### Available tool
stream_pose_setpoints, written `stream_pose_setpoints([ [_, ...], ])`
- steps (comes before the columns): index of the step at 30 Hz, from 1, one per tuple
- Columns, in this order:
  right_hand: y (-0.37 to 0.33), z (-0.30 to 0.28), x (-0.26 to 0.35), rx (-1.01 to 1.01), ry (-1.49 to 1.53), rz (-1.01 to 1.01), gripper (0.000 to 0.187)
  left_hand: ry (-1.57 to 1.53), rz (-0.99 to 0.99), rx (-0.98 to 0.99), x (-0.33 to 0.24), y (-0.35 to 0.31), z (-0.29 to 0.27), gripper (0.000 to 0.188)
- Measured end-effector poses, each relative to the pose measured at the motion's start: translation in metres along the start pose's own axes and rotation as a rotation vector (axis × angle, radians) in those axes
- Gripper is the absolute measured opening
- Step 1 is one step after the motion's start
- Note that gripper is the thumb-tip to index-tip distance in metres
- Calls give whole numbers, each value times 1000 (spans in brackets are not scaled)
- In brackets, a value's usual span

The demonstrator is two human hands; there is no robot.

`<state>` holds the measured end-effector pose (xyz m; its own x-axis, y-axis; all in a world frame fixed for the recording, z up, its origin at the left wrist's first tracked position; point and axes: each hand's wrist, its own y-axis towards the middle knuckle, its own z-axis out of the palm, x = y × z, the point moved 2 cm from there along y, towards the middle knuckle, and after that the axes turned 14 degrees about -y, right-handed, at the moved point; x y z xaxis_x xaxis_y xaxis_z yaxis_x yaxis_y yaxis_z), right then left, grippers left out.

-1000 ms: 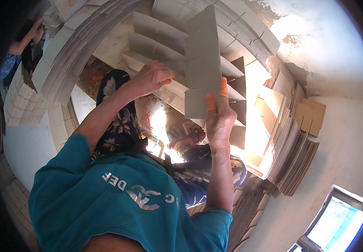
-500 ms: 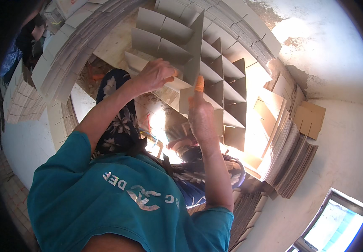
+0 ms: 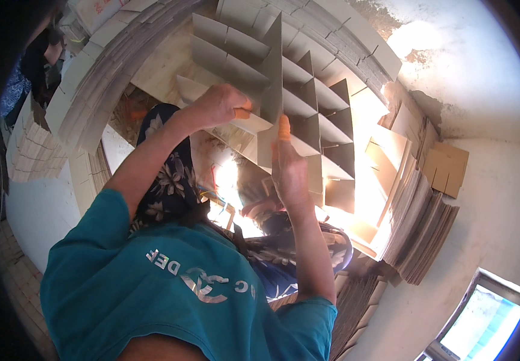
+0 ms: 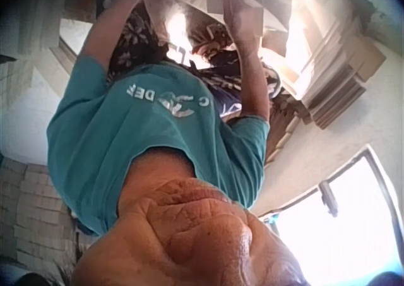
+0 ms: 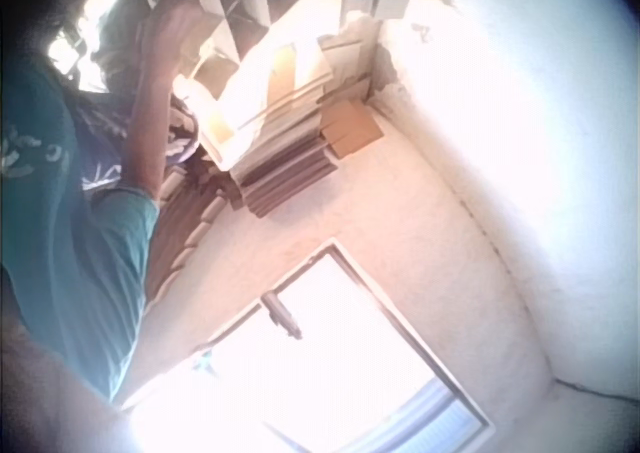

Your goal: The person repeatedly picks up pre-cut cardboard pieces and inserts them into slots on a larger cardboard structure. The task involves continuous manual assembly of the cardboard components.

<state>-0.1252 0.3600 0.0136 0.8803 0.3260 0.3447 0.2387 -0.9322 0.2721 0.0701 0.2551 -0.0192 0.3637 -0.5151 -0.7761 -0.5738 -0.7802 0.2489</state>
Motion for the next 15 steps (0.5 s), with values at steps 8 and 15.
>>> stream_pose_setpoints([
  [8, -10, -1, -6, 27, 20, -66, 61, 378, 274, -361, 60, 69, -58, 30],
  [15, -24, -5, -7, 58, 35, -97, 62, 414, 158, -135, 83, 75, -55, 23],
])
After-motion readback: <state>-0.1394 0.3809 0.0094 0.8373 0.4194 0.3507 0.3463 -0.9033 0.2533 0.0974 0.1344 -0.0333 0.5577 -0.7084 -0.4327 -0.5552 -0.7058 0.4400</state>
